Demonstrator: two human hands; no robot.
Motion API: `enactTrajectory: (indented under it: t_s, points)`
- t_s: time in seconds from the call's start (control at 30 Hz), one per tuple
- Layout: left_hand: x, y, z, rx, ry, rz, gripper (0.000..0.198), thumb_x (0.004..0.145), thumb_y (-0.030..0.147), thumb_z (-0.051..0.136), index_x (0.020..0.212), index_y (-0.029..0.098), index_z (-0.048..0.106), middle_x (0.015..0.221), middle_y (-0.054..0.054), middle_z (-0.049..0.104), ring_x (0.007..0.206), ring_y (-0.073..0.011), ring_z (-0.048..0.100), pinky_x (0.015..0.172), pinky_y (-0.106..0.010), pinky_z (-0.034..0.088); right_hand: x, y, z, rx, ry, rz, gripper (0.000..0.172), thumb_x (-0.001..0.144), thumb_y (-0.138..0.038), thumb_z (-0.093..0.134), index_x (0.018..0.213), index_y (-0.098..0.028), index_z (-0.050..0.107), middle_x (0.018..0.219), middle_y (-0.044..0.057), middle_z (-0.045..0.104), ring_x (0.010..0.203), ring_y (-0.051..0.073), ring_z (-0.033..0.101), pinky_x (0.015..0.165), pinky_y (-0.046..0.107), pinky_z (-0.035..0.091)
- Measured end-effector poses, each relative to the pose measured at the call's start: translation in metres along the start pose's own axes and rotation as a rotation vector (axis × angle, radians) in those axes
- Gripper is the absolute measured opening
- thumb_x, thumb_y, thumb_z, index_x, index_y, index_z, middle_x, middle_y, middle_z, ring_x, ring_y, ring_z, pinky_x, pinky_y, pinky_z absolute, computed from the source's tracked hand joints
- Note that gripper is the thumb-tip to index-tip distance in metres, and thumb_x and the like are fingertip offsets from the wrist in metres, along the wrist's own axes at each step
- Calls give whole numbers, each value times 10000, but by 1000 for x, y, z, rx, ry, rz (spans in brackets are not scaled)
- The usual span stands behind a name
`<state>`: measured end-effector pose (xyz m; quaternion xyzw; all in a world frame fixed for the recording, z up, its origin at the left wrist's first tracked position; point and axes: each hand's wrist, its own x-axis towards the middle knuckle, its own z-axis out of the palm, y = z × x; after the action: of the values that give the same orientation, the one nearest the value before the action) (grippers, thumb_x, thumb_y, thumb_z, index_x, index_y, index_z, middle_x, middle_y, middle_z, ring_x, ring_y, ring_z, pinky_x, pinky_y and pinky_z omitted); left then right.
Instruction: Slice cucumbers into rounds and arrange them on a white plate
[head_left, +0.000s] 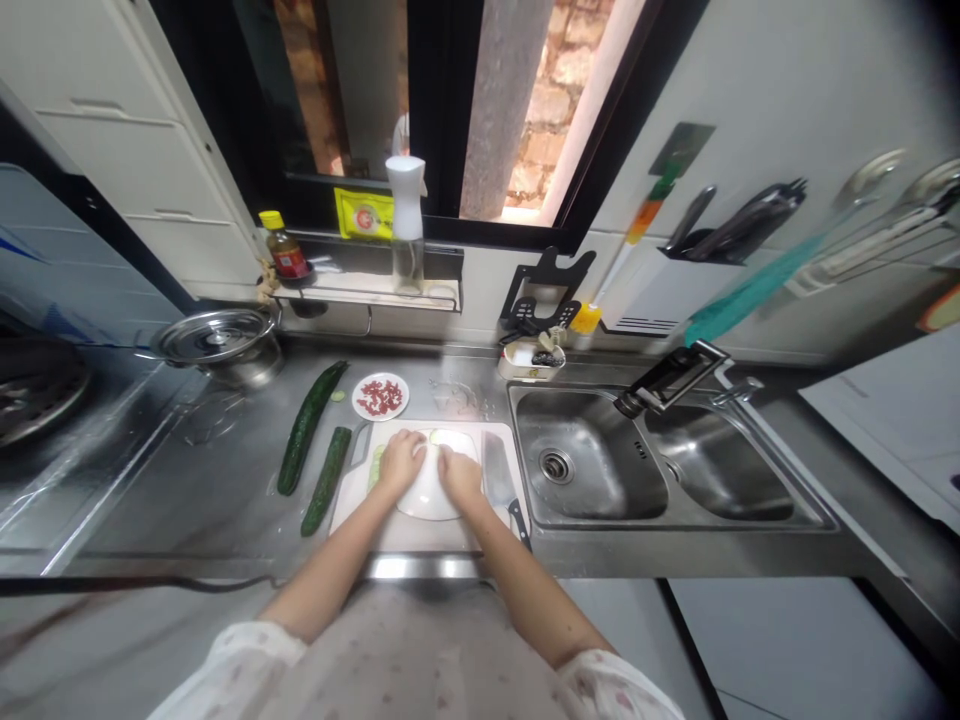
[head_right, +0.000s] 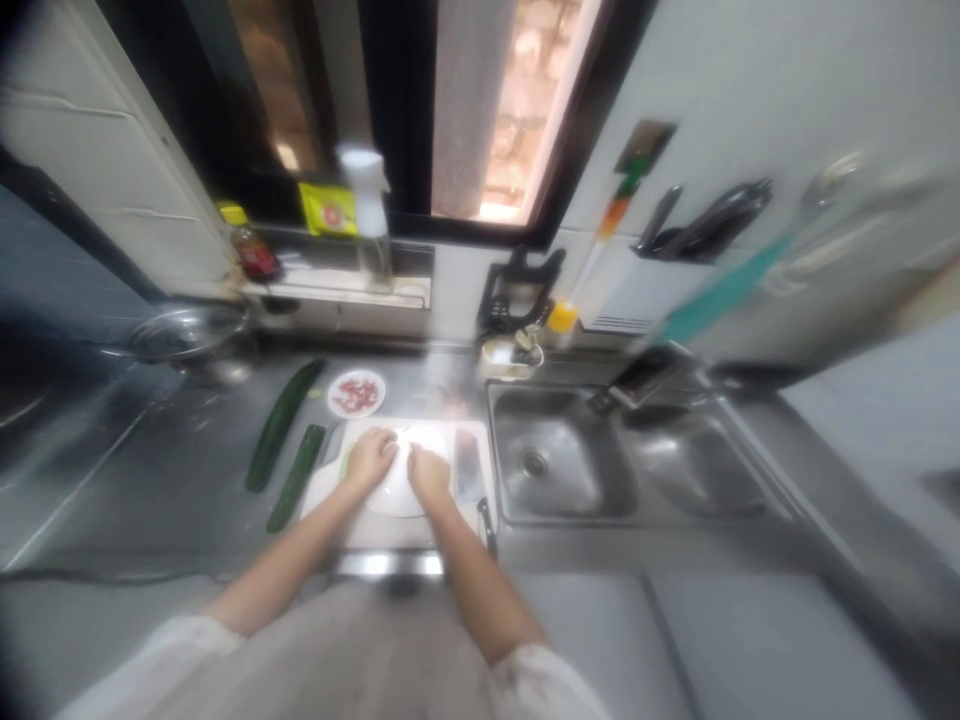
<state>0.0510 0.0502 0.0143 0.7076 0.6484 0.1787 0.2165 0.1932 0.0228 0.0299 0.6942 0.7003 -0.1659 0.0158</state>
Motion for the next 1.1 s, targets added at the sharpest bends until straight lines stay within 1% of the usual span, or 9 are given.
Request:
enactTrajectory:
  t_s: [0.1, 0.27, 0.37, 0.47, 0.6, 0.77, 1.1]
  points:
    - [-17, -15, -4, -55, 50, -25, 223, 854, 266, 527, 1016, 210, 670, 1024, -64, 636, 1026, -208, 563, 928, -316, 417, -12, 2, 0, 10, 0, 3, 397, 987, -318, 280, 1288, -239, 527, 963, 94, 709, 911, 190, 657, 744, 262, 426]
    - [-53, -51, -14, -120, 155, -116, 221, 845, 286, 520, 992, 213, 668, 1011, -49, 658, 944, -185, 600, 853, -274, 448, -33, 8, 3, 43, 19, 5, 408, 977, -329, 308, 1316, -250, 522, 979, 82, 717, 912, 190, 661, 725, 251, 416]
    - [-74, -70, -20, -91, 158, -205, 226, 842, 312, 521, 986, 211, 663, 979, -47, 667, 883, -181, 608, 791, -264, 450, -43, 11, 5, 71, 22, 17, 404, 971, -321, 332, 1315, -252, 531, 1008, 74, 719, 937, 187, 658, 739, 244, 410]
    - [-90, -82, -22, -23, 131, -289, 248, 842, 338, 519, 1011, 217, 654, 965, -47, 666, 873, -189, 613, 732, -263, 440, -49, 12, 7, 96, 31, 9, 406, 975, -321, 330, 1314, -243, 538, 1030, 73, 719, 953, 179, 654, 758, 234, 406]
    - [-101, -83, -24, 72, 63, -353, 280, 821, 396, 549, 1012, 217, 648, 966, -53, 669, 887, -209, 616, 709, -273, 427, -51, 9, 8, 105, 32, 7, 403, 975, -326, 331, 1302, -250, 553, 1027, 66, 722, 948, 178, 656, 760, 234, 409]
    - [-106, -73, -24, 126, 14, -358, 301, 809, 447, 554, 988, 221, 642, 998, -54, 670, 918, -218, 611, 704, -272, 421, -53, 7, 9, 131, 41, 10, 409, 973, -322, 337, 1313, -244, 550, 1025, 71, 721, 950, 187, 656, 769, 241, 414]
    - [-105, -70, -20, 135, 25, -367, 265, 823, 420, 543, 968, 219, 637, 1012, -60, 658, 901, -218, 606, 688, -275, 410, -58, 9, 8, 158, 37, 21, 413, 973, -321, 337, 1314, -233, 553, 1060, 71, 717, 988, 187, 648, 805, 241, 414]
